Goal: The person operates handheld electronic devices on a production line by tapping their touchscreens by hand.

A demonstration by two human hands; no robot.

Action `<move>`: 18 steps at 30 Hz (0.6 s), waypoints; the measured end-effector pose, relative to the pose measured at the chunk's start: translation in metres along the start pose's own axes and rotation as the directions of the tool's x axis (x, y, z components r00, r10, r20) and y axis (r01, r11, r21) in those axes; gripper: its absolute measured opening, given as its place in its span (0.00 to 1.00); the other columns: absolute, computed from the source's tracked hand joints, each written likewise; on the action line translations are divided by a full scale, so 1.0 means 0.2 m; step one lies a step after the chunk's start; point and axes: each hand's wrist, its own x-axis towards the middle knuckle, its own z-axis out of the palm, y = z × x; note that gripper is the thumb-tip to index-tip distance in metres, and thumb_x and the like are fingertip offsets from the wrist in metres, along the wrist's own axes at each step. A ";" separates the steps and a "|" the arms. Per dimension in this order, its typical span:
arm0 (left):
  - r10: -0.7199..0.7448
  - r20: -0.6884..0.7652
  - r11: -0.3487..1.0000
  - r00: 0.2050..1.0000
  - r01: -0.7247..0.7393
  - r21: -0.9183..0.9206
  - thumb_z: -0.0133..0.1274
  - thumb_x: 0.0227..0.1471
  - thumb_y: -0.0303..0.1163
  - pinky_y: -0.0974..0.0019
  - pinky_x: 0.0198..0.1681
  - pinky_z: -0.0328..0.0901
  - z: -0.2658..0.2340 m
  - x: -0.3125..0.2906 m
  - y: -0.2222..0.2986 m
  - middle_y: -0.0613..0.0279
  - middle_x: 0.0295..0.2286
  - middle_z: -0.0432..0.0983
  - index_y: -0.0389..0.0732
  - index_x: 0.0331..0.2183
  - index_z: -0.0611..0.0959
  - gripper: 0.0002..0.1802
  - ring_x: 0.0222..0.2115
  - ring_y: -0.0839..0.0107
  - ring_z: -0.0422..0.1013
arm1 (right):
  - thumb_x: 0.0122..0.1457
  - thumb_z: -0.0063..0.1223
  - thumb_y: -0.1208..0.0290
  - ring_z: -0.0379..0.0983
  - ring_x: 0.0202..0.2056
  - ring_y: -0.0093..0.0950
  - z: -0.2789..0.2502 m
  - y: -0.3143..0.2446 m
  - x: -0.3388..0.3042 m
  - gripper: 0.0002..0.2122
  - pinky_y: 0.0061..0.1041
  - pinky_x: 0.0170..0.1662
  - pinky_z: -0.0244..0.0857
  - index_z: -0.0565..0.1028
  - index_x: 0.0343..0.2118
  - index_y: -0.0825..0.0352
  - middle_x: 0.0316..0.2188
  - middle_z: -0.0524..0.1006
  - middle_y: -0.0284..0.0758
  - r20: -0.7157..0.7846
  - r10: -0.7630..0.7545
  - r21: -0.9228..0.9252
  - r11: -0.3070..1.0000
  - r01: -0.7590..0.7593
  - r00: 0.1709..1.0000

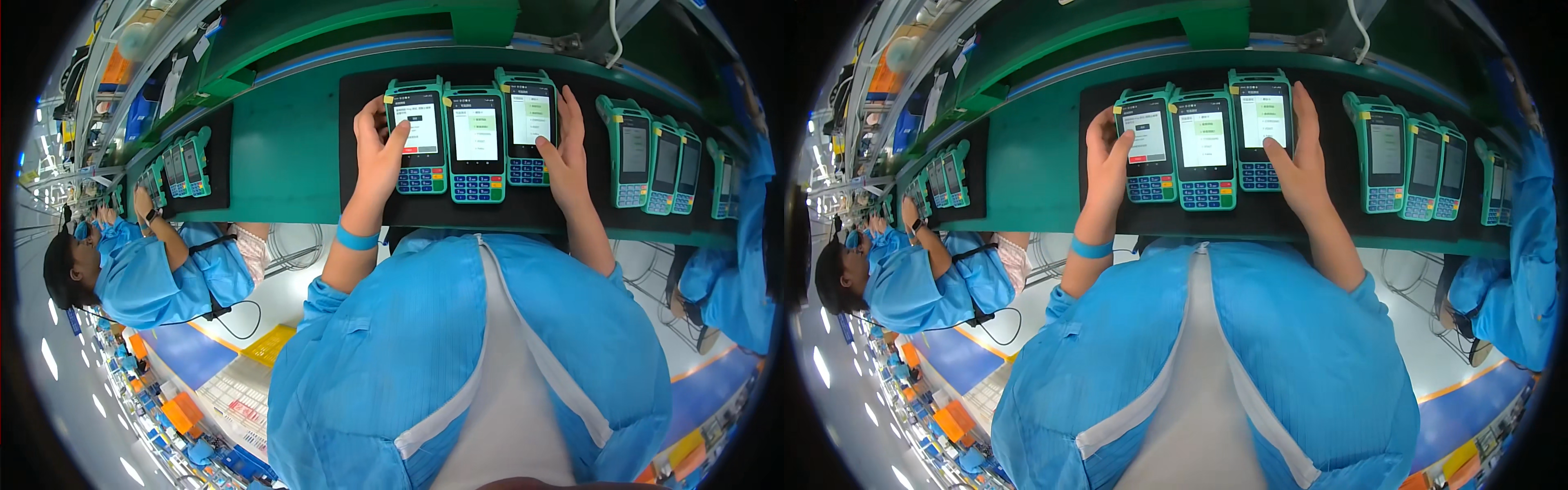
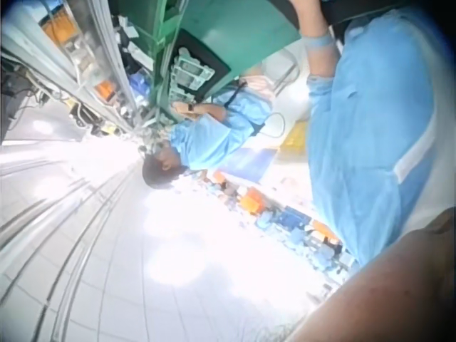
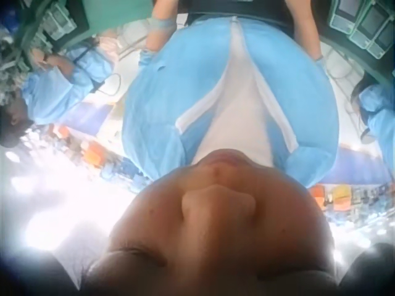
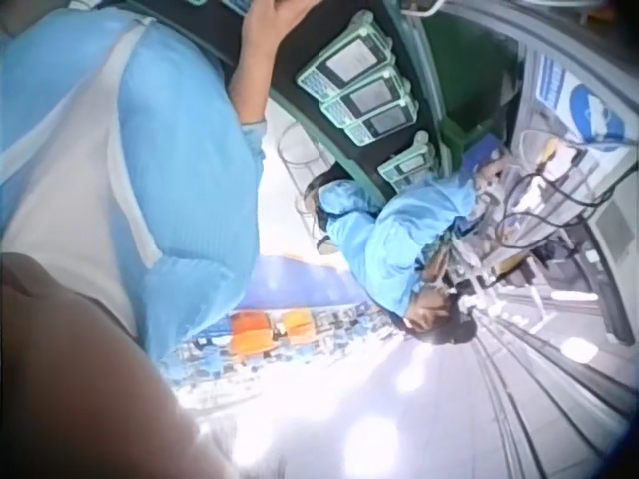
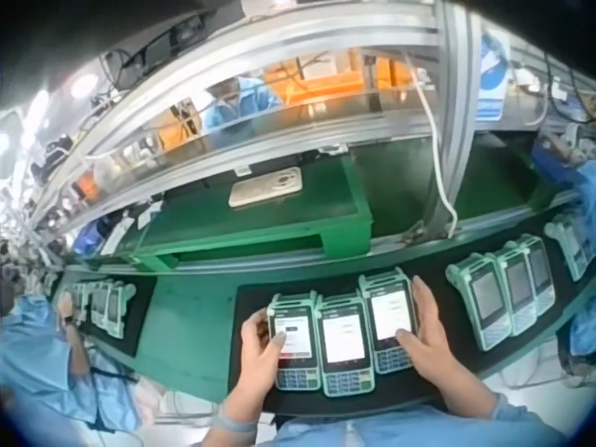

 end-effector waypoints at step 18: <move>-0.034 -0.075 0.999 0.997 0.036 0.029 0.56 0.47 0.25 0.71 0.37 0.62 0.05 0.05 0.05 0.59 0.35 0.64 0.36 0.43 0.65 0.22 0.34 0.75 0.63 | 0.50 0.50 0.68 0.44 0.64 0.40 -0.01 0.04 0.00 0.40 0.36 0.64 0.37 0.41 0.63 0.66 0.62 0.47 0.49 0.035 -0.042 0.145 0.989 0.037 0.998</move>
